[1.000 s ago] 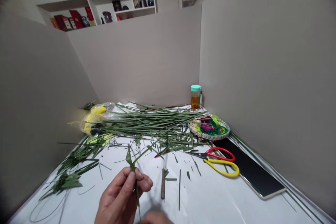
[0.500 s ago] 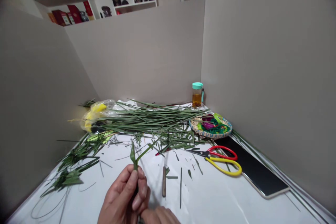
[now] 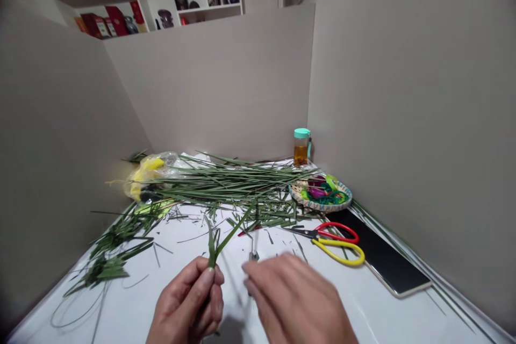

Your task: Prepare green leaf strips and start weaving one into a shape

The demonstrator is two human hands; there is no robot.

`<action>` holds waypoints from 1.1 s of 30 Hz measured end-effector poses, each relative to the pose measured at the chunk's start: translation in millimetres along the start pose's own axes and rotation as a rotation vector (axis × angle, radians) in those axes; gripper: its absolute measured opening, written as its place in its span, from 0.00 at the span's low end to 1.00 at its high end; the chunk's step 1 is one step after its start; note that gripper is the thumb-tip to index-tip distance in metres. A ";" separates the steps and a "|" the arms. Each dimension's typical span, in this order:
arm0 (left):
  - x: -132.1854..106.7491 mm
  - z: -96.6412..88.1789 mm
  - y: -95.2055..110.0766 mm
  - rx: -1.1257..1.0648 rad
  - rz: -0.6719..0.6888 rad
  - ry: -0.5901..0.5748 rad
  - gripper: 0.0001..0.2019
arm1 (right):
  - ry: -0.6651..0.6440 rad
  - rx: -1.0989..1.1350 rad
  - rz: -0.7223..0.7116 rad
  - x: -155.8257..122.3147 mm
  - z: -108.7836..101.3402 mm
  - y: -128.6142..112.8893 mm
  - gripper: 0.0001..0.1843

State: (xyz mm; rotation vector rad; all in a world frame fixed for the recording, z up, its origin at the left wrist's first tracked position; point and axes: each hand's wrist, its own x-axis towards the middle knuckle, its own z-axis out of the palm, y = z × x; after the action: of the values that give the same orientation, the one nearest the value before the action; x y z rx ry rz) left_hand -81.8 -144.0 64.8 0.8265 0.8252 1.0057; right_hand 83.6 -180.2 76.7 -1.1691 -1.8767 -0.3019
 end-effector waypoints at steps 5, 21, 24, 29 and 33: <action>-1.5 -8.6 -4.9 0.130 0.032 -0.041 0.26 | -0.395 0.082 0.143 83.9 -5.0 -1.4 0.20; 20.4 -10.3 46.0 0.139 0.341 0.095 0.19 | -0.512 0.484 0.016 175.9 31.6 -18.7 0.11; 33.8 2.9 67.7 0.183 0.488 0.105 0.14 | -0.364 0.650 0.092 189.4 27.8 -5.4 0.11; 64.7 30.6 88.3 0.276 0.636 0.103 0.12 | -0.174 0.919 0.206 201.8 18.6 21.9 0.12; 85.6 50.5 89.9 0.389 0.784 0.162 0.11 | -0.086 1.008 0.242 201.2 8.0 41.6 0.08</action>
State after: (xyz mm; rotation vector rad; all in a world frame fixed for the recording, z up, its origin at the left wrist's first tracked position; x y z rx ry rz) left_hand -44.8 -46.6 149.1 1.4790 0.8619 1.6417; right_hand 78.9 -32.0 219.1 -0.6732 -1.5765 0.7640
